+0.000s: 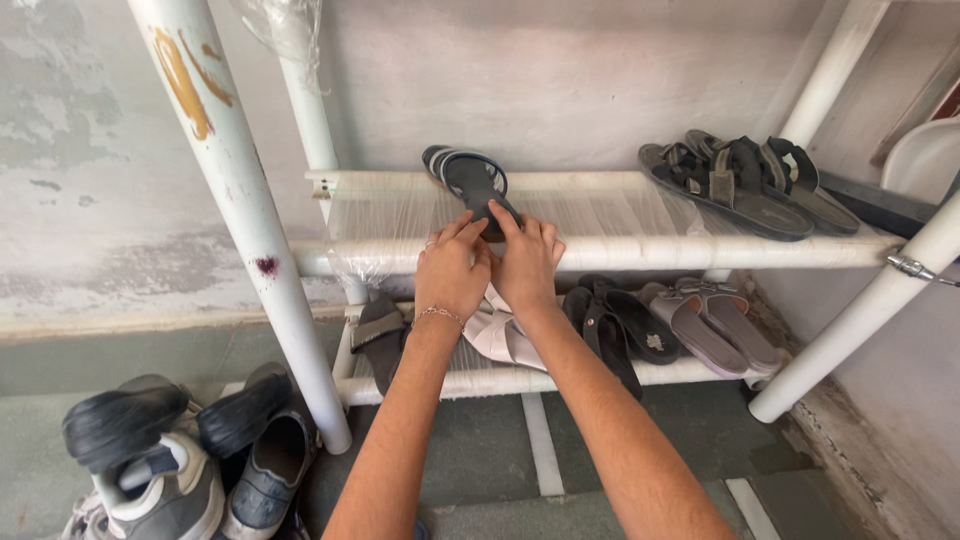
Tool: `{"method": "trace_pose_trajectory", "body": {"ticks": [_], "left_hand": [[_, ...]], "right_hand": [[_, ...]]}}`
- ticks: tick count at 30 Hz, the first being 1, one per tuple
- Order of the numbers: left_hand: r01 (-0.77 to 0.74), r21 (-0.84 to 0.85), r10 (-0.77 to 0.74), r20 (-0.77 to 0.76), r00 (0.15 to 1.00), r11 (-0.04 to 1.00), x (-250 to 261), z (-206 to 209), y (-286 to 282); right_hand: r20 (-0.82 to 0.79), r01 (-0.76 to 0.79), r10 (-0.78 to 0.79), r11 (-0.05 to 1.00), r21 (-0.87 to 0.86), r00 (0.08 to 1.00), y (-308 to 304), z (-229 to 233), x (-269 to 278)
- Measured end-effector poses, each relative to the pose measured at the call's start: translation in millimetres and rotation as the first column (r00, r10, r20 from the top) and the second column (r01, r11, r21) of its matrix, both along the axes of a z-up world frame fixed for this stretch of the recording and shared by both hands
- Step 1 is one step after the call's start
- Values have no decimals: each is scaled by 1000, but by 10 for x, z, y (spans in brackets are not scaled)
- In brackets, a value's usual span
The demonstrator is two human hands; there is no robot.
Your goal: The person repeatedly picks up various shoes and sandals from a white shoe rack and places them on the floor. The footwear includes sneakers, slides, and sandals. The person handles each item individually and stacks them on the floor.
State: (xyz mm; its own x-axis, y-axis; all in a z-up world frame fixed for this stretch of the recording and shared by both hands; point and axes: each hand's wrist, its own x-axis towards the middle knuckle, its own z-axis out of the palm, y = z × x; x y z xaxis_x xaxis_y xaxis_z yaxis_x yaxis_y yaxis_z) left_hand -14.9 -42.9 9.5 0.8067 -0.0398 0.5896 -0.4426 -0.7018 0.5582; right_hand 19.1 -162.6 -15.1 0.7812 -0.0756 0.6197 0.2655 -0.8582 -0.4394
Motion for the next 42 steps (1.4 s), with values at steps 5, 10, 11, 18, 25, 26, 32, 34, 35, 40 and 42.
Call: {"method": "trace_pose_trajectory", "body": {"ticks": [5,10,11,18,25,26,32,34,35,40,42], "left_hand": [[-21,34,21,-2,1000,999,67,-99,130],[-24,31,24,7,1000,999,47,-114,232],[-25,29,25,8,1000,999,42,-102,246],[-61,48,59,40,997,997,-101,56,248],[-96,143,63,222,973,985,-159,124,254],[-93,190,41,262,964,977,-139,115,254],[-94,302,33,203,979,949,-160,7,245],[-109,355,48,177,983,929,-195,44,262],[-116,381,55,166,985,917,-214,70,265],[-214,535,57,293,954,817,-305,84,253],[-242,573,56,323,945,783,-309,74,286]], "right_hand": [[86,35,-42,996,85,995,54,-58,61],[200,-38,-8,975,221,980,49,40,-27],[229,-50,1,976,210,973,41,55,-73],[339,-263,177,938,228,924,-223,57,-446],[348,-318,263,942,111,900,-422,4,-591],[281,-315,268,939,137,922,-427,20,-613],[128,-328,310,932,154,942,-491,92,-683],[157,-356,337,927,117,928,-519,101,-674],[165,-339,325,938,68,931,-527,107,-682],[118,-243,240,970,5,963,-406,96,-818],[124,-246,240,968,37,963,-325,87,-819]]}}
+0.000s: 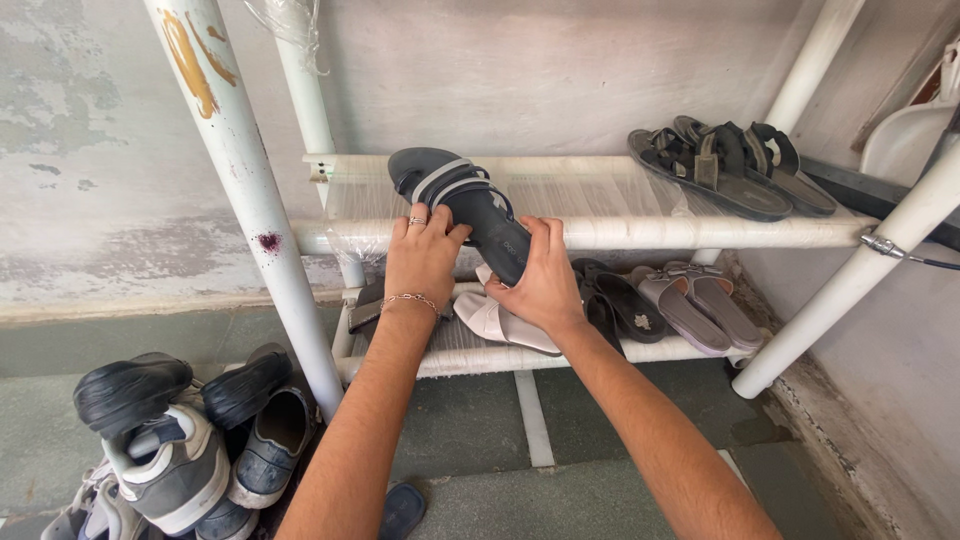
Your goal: The person repeatedly picks up various shoes and sandals from a white shoe rack and places them on the floor. The footwear includes sneakers, slides, and sandals. The person handles each item individually and stacks them on the floor.
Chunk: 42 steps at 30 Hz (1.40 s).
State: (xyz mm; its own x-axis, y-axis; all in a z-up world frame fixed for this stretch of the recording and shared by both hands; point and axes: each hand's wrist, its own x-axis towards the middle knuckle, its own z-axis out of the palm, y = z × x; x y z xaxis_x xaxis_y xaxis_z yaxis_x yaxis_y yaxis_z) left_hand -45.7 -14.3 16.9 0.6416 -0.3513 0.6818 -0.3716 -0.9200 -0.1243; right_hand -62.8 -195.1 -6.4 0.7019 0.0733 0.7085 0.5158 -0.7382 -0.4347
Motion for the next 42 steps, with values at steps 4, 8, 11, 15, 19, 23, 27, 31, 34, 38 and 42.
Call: {"method": "trace_pose_trajectory", "body": {"ticks": [4,8,11,15,19,23,27,31,34,38,42], "left_hand": [[12,45,-14,49,999,999,4,-25,86],[16,88,-24,84,996,996,-25,-30,109],[80,67,-78,-19,997,995,-84,-1,178],[150,87,-137,-139,981,985,-154,41,220],[195,168,-146,-268,952,966,-256,45,199],[214,274,-33,-540,841,938,-433,-28,110],[221,260,102,-832,546,940,-642,-354,93],[231,363,217,-848,484,903,-811,-818,96],[278,414,315,-886,339,867,-915,-1129,150],[246,447,442,-893,77,860,-1062,-1512,183],[297,456,484,-874,-24,839,-1179,-1704,326]], "right_hand": [[-61,5,1,995,97,998,45,-40,39],[-8,-75,76,996,56,997,0,-103,34],[-40,-112,113,993,33,993,-23,-149,-62],[-184,-66,61,998,-20,981,-30,-98,-152],[-284,-42,0,989,-142,959,-54,-95,-225],[-308,-154,68,952,-264,949,-108,-237,-334],[-487,-330,99,847,-417,868,-85,-478,-431],[-711,-482,107,803,-350,695,57,-785,-599],[-756,-560,139,758,-335,640,186,-1050,-731],[-782,-701,259,650,-293,567,321,-1438,-906],[-804,-768,330,598,-228,495,432,-1714,-1021]]}}
